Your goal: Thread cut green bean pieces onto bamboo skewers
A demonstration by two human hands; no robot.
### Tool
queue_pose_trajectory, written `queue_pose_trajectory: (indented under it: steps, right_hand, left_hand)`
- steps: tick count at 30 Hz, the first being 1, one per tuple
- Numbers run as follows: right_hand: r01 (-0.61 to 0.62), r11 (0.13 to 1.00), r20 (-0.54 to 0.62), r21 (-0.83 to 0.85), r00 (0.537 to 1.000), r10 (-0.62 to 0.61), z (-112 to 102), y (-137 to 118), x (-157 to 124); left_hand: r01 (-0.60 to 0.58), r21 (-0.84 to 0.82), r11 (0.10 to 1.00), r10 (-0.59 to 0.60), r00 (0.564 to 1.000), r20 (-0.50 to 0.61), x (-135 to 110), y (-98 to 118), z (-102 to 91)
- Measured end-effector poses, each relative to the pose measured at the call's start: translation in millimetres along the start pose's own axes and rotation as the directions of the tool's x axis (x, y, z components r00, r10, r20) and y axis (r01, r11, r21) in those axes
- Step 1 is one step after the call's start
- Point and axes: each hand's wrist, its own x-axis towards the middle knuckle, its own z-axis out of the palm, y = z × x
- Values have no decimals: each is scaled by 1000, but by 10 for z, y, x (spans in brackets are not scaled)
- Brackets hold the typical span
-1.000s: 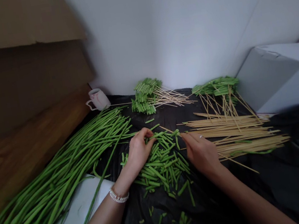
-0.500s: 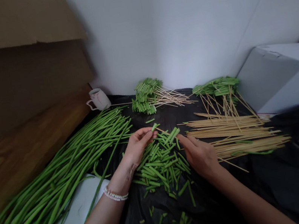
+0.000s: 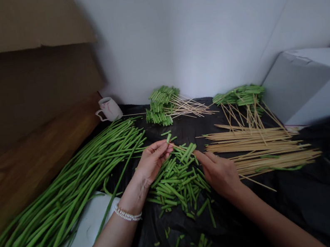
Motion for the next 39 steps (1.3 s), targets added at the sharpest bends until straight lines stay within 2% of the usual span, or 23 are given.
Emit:
queue_pose_trajectory:
  steps: [23,39]
  right_hand:
    - [-41,999,25,15,999,41,0,-5,-11]
    - [-28,1000,7,0,1000,28,1,-16,-14]
  left_hand:
    - [-28,-1,1000,28,996,-83,25,-6,-13]
    - [-4,6,1000,4,997,-76,19,26,-2]
